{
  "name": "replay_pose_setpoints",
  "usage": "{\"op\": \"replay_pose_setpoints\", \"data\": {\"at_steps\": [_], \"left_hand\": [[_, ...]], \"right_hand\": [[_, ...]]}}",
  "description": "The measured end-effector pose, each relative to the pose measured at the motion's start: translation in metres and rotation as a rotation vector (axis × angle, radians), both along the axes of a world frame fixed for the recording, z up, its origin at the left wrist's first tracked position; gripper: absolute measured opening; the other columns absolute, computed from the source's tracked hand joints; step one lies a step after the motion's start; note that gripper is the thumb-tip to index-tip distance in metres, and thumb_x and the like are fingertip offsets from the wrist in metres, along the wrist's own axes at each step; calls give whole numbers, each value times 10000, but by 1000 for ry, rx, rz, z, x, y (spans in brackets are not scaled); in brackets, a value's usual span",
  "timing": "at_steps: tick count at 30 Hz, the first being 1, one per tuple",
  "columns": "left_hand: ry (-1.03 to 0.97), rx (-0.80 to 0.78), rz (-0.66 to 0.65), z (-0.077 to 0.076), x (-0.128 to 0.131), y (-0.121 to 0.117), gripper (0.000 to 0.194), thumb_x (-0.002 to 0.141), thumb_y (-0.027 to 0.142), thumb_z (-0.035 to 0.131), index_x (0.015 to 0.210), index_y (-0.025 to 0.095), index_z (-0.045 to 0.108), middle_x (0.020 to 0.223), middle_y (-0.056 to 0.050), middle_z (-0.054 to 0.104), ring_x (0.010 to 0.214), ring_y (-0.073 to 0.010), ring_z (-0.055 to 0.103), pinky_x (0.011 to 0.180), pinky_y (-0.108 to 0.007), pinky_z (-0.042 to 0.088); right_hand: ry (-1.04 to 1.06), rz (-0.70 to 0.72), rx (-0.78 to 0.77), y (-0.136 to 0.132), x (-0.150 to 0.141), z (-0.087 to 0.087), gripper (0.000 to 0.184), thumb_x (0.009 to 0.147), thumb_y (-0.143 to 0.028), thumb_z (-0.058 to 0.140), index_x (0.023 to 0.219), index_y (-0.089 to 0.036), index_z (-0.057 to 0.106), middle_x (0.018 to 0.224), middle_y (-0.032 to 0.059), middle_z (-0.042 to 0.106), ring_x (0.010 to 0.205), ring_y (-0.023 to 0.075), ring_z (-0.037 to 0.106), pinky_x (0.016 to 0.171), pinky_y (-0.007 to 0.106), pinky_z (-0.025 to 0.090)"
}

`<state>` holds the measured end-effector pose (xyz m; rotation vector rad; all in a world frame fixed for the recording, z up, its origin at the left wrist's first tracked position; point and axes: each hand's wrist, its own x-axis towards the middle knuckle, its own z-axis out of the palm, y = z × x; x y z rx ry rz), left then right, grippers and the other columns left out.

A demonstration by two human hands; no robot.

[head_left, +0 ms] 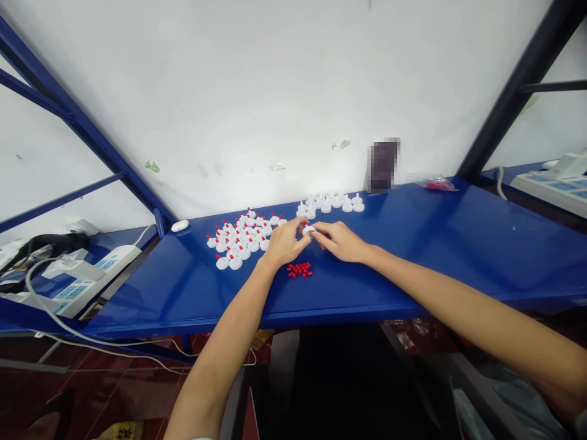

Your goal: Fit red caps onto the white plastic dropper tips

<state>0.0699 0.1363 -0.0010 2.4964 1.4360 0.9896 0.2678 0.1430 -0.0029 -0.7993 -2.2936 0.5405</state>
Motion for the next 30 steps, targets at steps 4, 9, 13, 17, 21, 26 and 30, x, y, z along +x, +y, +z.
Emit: {"op": "replay_pose_setpoints", "data": {"at_steps": [4,9,13,17,21,26,30], "left_hand": [[-2,1,-1,-1,-1,1,282,873,295,546,1123,186,616,872,-23,692,672,-165,579,680,-292,414],[31,0,17,-2,-3,2,293,887,302,533,1150,194,600,866,-23,686,722,-182,600,699,-297,422],[74,-19,-7,-2,-2,0,267,921,300,489,1153,203,577,890,-35,680,740,-191,611,689,-298,420],[93,-15,-21,-3,-2,0,227,949,310,450,1124,209,552,850,-33,657,732,-203,609,661,-300,406],[117,-12,-32,-4,-3,0,196,962,329,429,1088,210,522,838,-34,642,722,-209,598,644,-302,384],[128,-18,-37,-4,-3,0,179,965,333,418,1071,210,493,850,-36,637,719,-210,590,636,-304,373],[128,-17,-44,-5,-3,1,158,964,327,416,1041,208,487,857,-40,623,715,-206,571,636,-308,367]], "right_hand": [[28,1,-11,-2,-2,0,289,1005,-363,388,951,-187,611,619,-18,602,538,135,538,596,249,362],[23,18,-21,0,-2,-1,277,1010,-359,381,955,-195,597,608,-21,596,548,141,555,610,250,378],[15,12,-20,2,-2,-2,266,1008,-352,384,991,-197,599,618,-17,598,545,145,548,606,253,380],[0,-4,-4,2,-2,-3,259,1002,-347,397,1009,-196,608,637,-8,608,558,148,544,609,255,374],[-2,3,4,1,0,-2,248,996,-344,410,1018,-196,608,647,-8,610,565,148,537,601,252,358],[-15,-1,5,1,0,-2,232,988,-337,424,1031,-197,604,644,-17,606,561,143,526,589,247,335],[-22,-1,6,1,0,-1,233,991,-333,416,1030,-196,601,649,-17,610,563,142,529,593,248,332]]}}
